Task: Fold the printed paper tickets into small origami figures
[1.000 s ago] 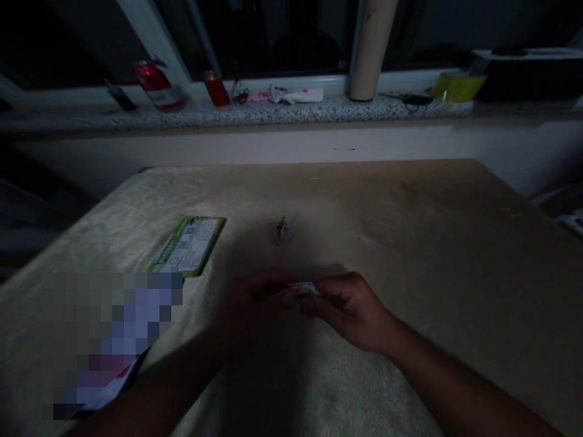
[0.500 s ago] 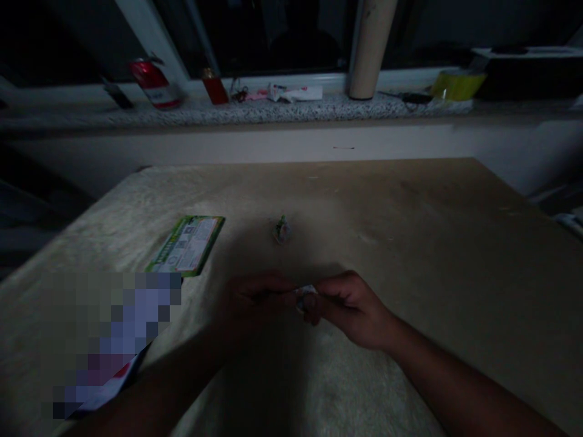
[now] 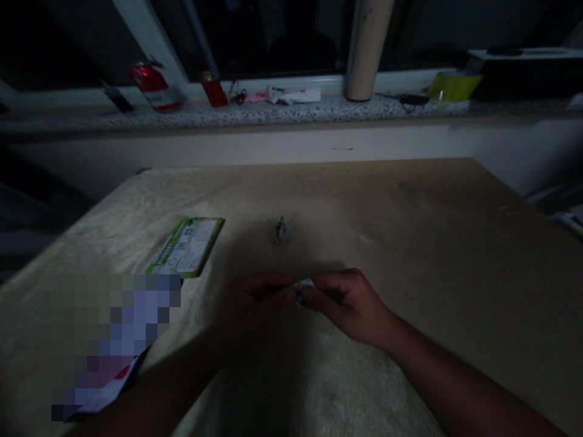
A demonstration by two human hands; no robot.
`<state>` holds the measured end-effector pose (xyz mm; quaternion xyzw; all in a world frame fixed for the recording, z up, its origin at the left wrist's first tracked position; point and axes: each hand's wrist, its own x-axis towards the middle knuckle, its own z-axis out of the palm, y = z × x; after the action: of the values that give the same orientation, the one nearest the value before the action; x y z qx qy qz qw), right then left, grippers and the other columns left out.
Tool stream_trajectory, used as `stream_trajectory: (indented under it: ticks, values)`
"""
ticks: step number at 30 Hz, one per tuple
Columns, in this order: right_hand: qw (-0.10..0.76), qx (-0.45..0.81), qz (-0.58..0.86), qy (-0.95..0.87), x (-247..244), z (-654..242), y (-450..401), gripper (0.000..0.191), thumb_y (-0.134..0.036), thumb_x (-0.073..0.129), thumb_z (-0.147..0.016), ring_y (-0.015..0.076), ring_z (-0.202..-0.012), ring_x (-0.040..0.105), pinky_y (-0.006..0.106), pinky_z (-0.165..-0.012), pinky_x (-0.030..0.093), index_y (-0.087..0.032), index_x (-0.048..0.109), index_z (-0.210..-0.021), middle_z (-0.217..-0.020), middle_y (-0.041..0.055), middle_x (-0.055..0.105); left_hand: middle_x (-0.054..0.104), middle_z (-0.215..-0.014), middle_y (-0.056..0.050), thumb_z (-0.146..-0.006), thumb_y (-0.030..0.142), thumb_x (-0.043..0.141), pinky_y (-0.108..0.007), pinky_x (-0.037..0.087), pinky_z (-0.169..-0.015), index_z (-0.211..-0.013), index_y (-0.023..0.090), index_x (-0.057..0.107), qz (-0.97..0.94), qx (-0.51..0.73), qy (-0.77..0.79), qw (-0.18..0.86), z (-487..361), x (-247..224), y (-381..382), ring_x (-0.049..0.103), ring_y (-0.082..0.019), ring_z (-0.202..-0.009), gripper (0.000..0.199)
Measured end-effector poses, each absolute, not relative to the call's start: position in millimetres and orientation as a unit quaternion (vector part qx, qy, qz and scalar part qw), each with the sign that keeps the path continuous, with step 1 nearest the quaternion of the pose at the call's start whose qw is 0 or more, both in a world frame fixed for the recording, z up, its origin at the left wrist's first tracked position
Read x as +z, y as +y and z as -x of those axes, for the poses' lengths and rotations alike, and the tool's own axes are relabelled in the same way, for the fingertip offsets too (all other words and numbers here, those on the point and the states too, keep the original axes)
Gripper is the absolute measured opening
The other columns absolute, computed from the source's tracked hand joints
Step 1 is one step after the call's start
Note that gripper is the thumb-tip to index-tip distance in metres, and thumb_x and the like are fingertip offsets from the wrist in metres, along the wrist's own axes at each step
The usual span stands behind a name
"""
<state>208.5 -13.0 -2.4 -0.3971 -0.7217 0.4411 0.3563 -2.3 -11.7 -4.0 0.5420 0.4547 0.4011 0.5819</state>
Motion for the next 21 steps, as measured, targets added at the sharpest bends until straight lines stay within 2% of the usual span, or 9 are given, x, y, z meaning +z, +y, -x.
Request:
stream_trajectory:
  ticks: [6, 14, 21]
  values:
    - [0.362, 0.426, 0.393, -0.730, -1.3, -209.4, -12.9, 0.041, -0.041, 0.057, -0.100, 0.0093, -0.051, 0.048, 0.022, -0.048, 0.036, -0.015, 0.065, -0.069, -0.057, -0.0003, 0.058, 0.079, -0.084, -0.004, -0.080, 0.041, 0.079, -0.027, 0.054, -0.071, -0.089, 0.018, 0.080, -0.513, 0.381, 0.422, 0.643, -0.6, -3.1, -11.0, 0.071, -0.018, -0.076, 0.025]
    - [0.349, 0.448, 0.411, -0.713, -3.0, -206.5, -15.0, 0.043, -0.046, 0.058, -0.099, 0.0099, -0.053, 0.046, 0.023, -0.049, 0.036, -0.015, 0.064, -0.069, -0.059, -0.0003, 0.056, 0.073, -0.072, -0.003, -0.088, 0.044, 0.071, -0.025, 0.043, -0.059, -0.083, 0.016, 0.079, -0.580, 0.370, 0.442, 0.575, 2.5, -3.6, -13.0, 0.061, -0.014, -0.064, 0.030]
    - [0.343, 0.470, 0.398, -0.709, -2.6, -207.2, -14.0, 0.039, -0.043, 0.060, -0.098, 0.0097, -0.054, 0.044, 0.023, -0.050, 0.035, -0.015, 0.064, -0.071, -0.060, -0.0014, 0.053, 0.069, -0.070, -0.002, -0.087, 0.043, 0.070, -0.025, 0.043, -0.060, -0.080, 0.016, 0.076, -0.576, 0.367, 0.453, 0.573, 1.7, -0.7, -13.5, 0.058, -0.014, -0.063, 0.029]
